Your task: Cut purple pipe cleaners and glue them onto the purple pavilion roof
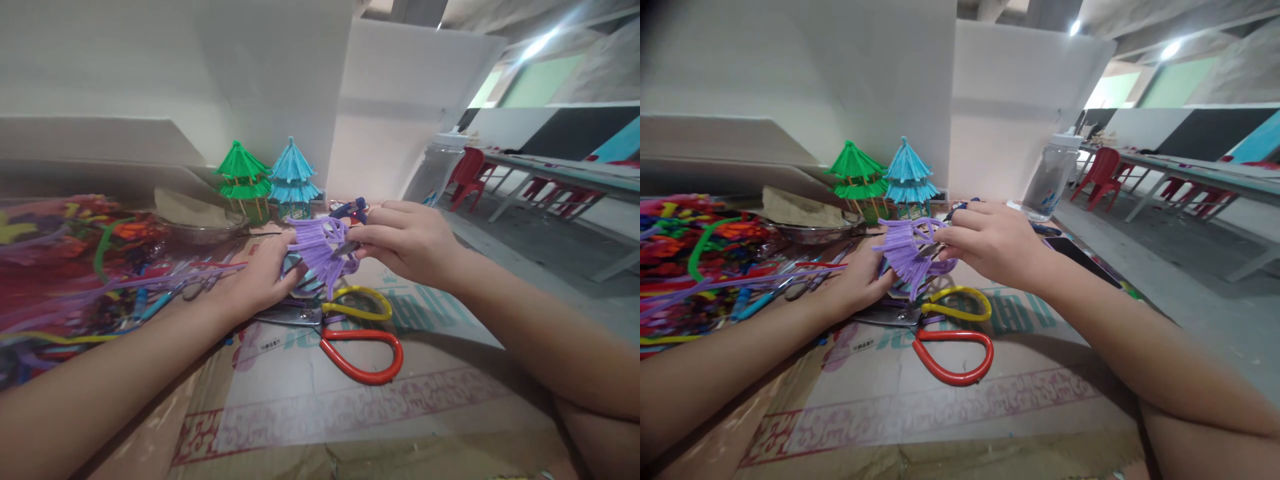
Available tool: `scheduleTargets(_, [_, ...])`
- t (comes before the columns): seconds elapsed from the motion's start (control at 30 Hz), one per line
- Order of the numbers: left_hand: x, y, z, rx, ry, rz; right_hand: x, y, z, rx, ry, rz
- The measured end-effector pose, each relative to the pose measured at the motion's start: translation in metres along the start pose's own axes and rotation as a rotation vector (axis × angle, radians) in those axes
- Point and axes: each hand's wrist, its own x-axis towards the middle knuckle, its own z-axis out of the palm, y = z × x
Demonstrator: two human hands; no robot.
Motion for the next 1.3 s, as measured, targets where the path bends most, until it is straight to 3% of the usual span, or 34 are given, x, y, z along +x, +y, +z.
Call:
scheduleTargets(0.8, [-0.0003, 0.0020, 0.0003, -0.001, 0.016, -0.030, 0.0004, -0.0025, 0.0040, 0.059, 0.025, -0.012])
scheduleTargets(1.07, [-0.0002, -0.0013, 0.0017, -0.004, 0.011, -0.041, 0.0004, 0.0016, -0.0012, 0.129, 0.043, 0.075])
scheduleTargets(1.3, [0.0012, -0.0003, 0.0005, -0.018, 0.019, -0.024, 0.0000, 0.0009, 0.0015, 0.057, 0.007, 0.003])
